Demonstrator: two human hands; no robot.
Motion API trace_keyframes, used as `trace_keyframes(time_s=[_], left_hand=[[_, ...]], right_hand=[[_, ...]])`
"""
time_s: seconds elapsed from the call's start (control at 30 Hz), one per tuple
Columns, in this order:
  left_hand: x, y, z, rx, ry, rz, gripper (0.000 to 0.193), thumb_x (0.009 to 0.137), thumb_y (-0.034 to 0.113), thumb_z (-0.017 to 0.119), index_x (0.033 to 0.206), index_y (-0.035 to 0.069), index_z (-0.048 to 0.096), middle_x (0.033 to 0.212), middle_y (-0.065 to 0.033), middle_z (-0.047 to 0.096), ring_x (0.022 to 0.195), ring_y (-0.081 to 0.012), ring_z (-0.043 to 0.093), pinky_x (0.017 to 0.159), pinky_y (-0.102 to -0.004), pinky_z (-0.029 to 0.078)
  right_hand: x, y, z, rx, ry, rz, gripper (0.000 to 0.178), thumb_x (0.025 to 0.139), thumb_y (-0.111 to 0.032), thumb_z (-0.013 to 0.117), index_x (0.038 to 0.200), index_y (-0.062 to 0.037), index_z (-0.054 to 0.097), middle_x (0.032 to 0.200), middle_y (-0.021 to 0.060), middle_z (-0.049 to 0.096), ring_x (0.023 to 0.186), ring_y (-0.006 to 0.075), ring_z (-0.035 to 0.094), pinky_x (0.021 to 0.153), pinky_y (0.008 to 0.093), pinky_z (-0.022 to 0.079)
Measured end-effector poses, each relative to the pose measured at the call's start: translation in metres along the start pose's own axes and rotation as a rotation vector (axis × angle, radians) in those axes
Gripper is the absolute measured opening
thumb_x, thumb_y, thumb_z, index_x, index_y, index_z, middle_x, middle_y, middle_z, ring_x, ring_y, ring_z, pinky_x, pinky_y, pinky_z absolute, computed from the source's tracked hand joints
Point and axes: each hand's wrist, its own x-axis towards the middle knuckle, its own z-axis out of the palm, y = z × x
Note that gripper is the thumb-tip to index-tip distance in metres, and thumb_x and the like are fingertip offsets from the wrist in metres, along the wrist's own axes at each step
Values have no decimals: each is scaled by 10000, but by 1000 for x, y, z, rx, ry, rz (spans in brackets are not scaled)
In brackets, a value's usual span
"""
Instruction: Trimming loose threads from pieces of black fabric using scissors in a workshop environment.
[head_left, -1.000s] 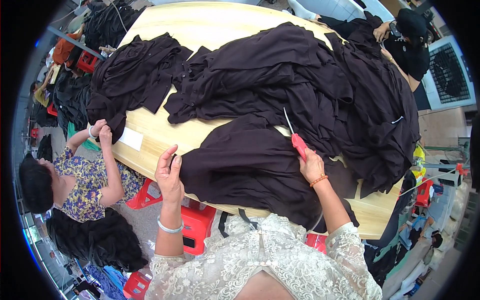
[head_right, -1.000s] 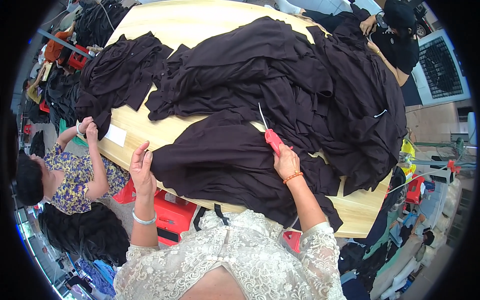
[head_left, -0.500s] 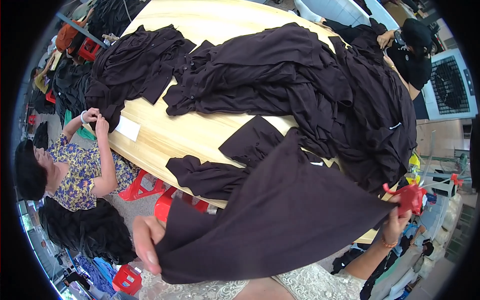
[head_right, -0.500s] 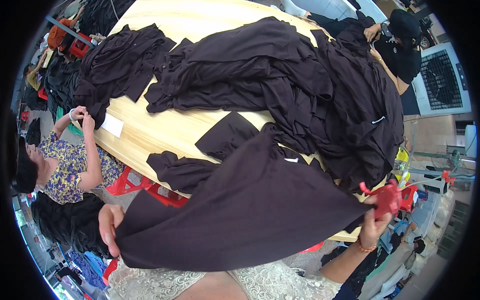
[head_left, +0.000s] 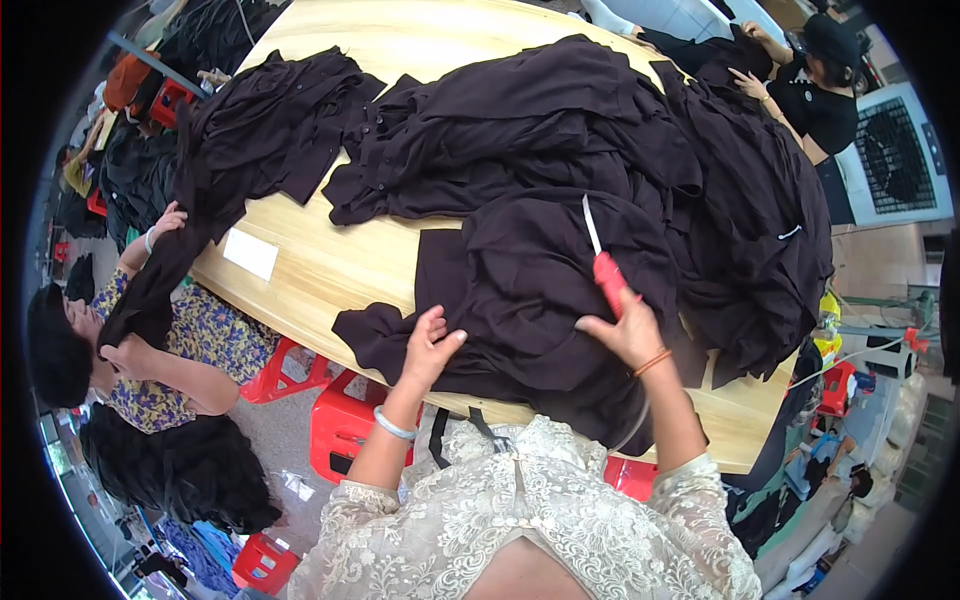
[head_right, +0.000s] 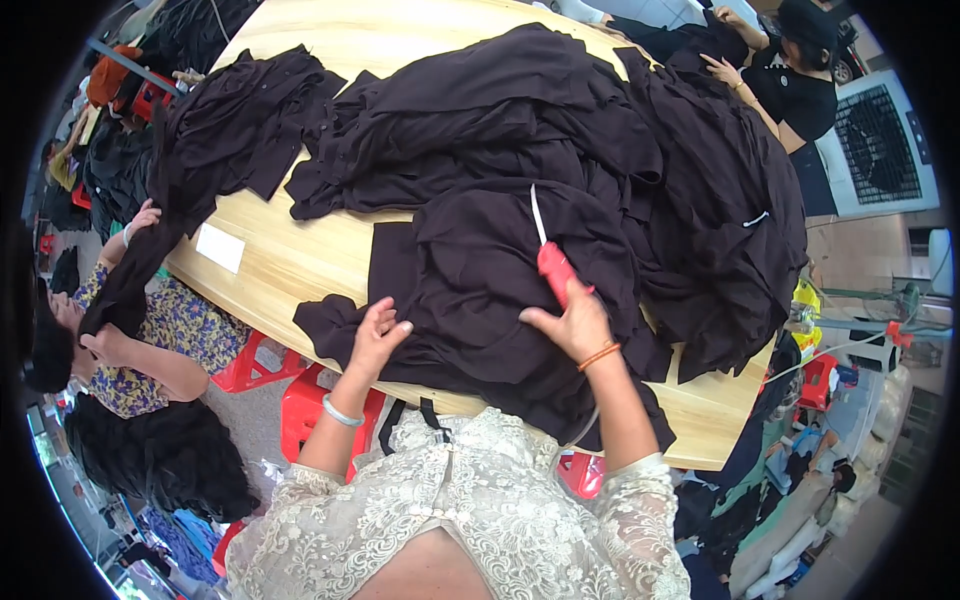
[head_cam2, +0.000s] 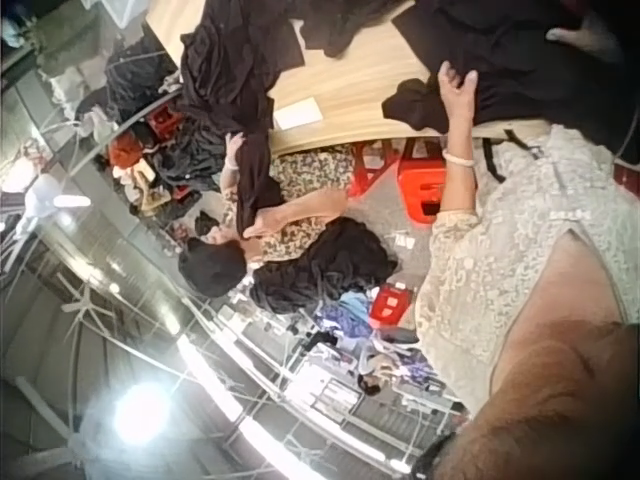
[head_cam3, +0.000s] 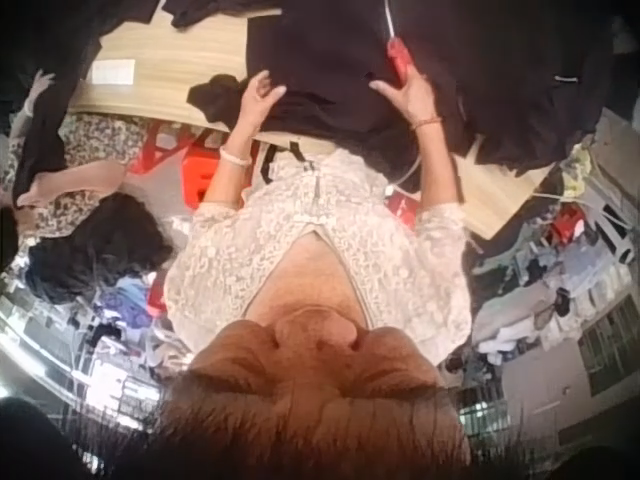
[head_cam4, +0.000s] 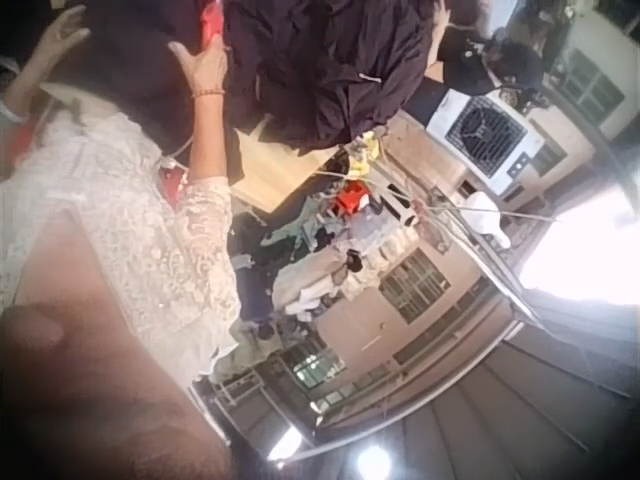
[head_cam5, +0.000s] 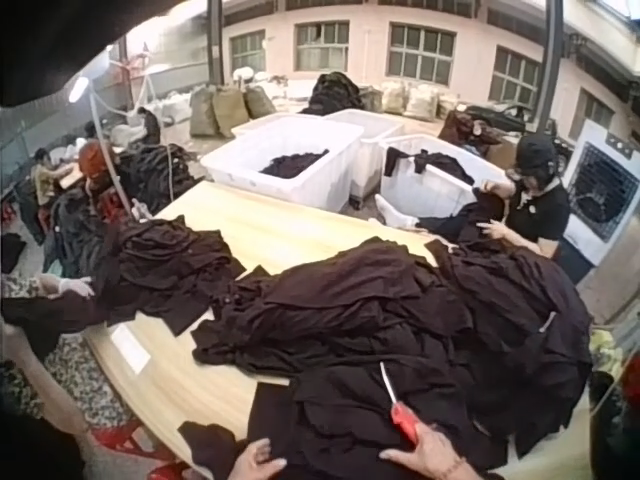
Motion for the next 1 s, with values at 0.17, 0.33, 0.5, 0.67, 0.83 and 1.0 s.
trace_keyframes(time_s=[0.17,0.33,0.5,0.67,0.83,1.0], left_hand=[[1,14,18,650,63,376,544,744,53,715,1249,33,513,1078,-166,527,965,-320,566,793,-374,494],[16,18,10,864,-17,575,284,750,15,677,1028,3,616,900,-159,574,918,-354,588,791,-407,487],[-11,72,-16,710,-50,523,137,771,64,702,844,6,601,769,-129,558,720,-297,587,640,-370,475],[-63,138,-55,187,-446,444,118,805,41,700,771,18,588,739,3,565,633,-43,492,537,-206,365],[-2,147,-40,393,287,694,38,863,-16,599,890,5,616,786,-30,565,638,-84,486,577,-216,398],[7,120,9,627,266,721,450,797,88,679,1213,6,529,1125,-163,556,984,-334,557,875,-396,459]], right_hand=[[-9,33,43,-168,78,177,410,722,-113,755,1020,23,508,1015,257,607,962,430,598,830,472,494],[2,33,27,-116,42,153,396,733,-54,704,1088,8,540,1042,259,618,981,437,594,847,450,490],[-23,20,-32,152,46,106,353,775,-54,651,1122,-8,613,1018,205,669,945,310,666,846,335,497],[-48,8,-120,444,114,96,258,769,11,646,1027,11,639,850,-3,602,754,68,546,705,223,454],[29,-2,-136,242,568,-95,320,863,-59,675,1161,26,596,974,66,683,863,142,639,789,284,498],[36,-34,-81,127,373,-123,418,731,-163,813,1054,16,616,973,130,686,886,212,658,804,315,506]])
